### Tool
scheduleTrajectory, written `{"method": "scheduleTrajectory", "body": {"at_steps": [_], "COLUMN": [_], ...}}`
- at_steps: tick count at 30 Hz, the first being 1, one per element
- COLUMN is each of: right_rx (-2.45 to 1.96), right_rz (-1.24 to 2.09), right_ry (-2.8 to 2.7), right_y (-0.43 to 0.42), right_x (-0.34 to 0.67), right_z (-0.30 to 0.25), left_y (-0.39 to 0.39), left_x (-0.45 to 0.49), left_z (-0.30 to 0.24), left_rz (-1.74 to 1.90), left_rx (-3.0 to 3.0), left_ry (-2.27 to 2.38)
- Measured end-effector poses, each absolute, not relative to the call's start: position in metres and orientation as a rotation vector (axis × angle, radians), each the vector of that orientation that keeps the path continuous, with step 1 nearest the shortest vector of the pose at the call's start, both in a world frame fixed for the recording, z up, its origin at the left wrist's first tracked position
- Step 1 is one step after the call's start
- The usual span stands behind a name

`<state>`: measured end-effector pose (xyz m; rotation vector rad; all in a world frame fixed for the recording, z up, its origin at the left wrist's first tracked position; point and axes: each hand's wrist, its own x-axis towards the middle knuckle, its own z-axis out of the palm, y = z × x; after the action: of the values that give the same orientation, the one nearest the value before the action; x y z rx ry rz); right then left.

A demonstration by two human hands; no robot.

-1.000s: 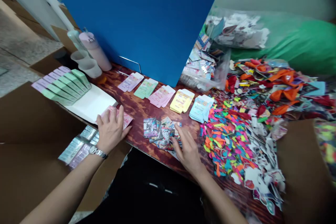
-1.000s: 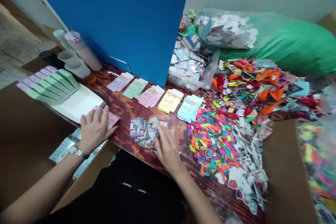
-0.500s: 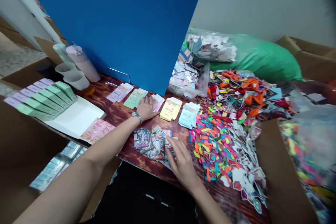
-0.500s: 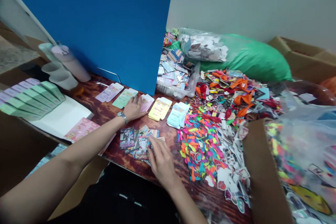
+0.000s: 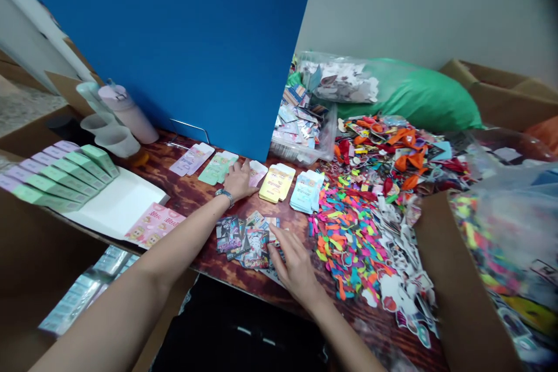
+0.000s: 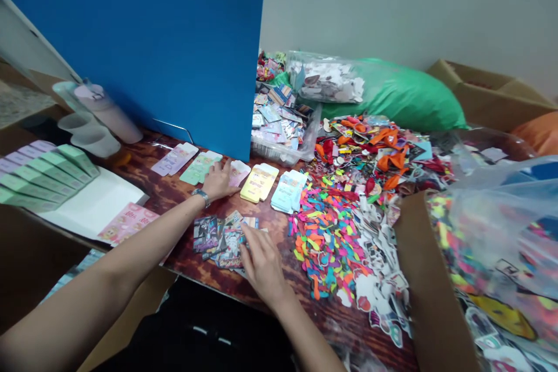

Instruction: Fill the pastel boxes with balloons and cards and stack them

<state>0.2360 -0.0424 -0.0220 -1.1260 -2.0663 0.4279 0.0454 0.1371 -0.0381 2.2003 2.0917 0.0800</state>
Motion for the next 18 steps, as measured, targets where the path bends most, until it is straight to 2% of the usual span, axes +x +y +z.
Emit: {"method": "scheduleTrajectory", "body": {"at_steps": [10, 18], "right_rx": [-1.111, -1.137], "right_rz": [0.476, 0.417], "right_ry": [-2.099, -2.121], "right_y": [-0.0428, -0.0374], "right_x": [0.2290, 0.2322], "right_z": [-0.0220, -0.0226], "left_y": [0.1398, 0.1366], "left_x": [0.0427, 0.0441], "left_z": [-0.0389, -0.0315], "left_rz": [0.088, 0.255], "left_rx": [2.125, 2.120], "left_ry": [2.091, 2.139]}}
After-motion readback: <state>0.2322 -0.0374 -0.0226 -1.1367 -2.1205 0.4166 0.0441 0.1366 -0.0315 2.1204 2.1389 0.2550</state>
